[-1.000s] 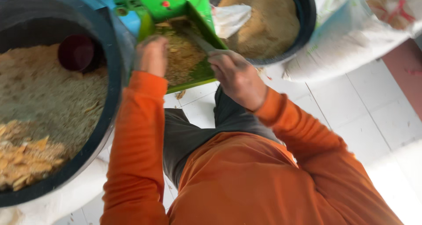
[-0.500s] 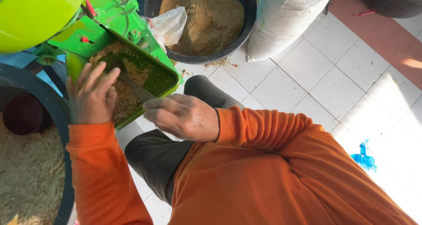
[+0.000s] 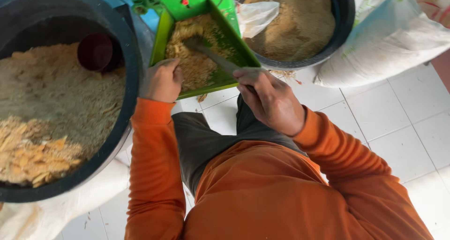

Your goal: The person stands at a green grinding machine and uses a flat metal scoop to push dried cassava chips from a green tray into the machine hopper, occasionally clearing the tray by hand. Ground flour collects in a large black basin, and the person later scoops the flour from the basin with a bowl.

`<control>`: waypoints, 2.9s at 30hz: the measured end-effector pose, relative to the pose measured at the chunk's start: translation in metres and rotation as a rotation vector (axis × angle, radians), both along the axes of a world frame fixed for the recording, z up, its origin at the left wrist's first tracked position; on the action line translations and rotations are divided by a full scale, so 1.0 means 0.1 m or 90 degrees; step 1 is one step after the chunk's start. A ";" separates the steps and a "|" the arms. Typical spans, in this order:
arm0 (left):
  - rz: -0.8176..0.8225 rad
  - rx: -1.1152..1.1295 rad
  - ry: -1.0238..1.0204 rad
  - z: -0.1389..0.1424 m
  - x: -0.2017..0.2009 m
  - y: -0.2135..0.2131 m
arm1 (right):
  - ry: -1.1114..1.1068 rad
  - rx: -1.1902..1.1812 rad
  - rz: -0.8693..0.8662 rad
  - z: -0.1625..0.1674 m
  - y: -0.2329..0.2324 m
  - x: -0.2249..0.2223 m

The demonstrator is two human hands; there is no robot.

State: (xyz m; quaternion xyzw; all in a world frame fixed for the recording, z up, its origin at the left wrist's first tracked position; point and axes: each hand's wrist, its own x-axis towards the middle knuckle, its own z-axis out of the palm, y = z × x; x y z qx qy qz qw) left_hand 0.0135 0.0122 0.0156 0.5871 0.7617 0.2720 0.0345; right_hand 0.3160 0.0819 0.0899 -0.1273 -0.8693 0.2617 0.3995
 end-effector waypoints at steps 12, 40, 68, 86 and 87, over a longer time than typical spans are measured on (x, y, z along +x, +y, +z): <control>-0.005 -0.085 -0.071 -0.02 -0.08 0.01 | 0.007 0.080 -0.057 -0.10 -0.12 -0.56; -0.006 -0.191 -0.044 -0.22 -0.16 0.17 | -0.040 -0.189 -0.026 -0.28 0.07 -0.38; -0.016 -0.200 -0.042 -0.35 -0.22 0.11 | -0.034 0.188 -0.008 -0.19 0.05 -0.67; 0.057 -0.096 -0.018 -0.25 -0.17 0.03 | -0.059 0.192 -0.072 0.13 0.00 -0.43; 0.064 -0.140 -0.041 -0.27 -0.17 0.03 | -0.086 0.159 -0.077 0.30 -0.10 -0.33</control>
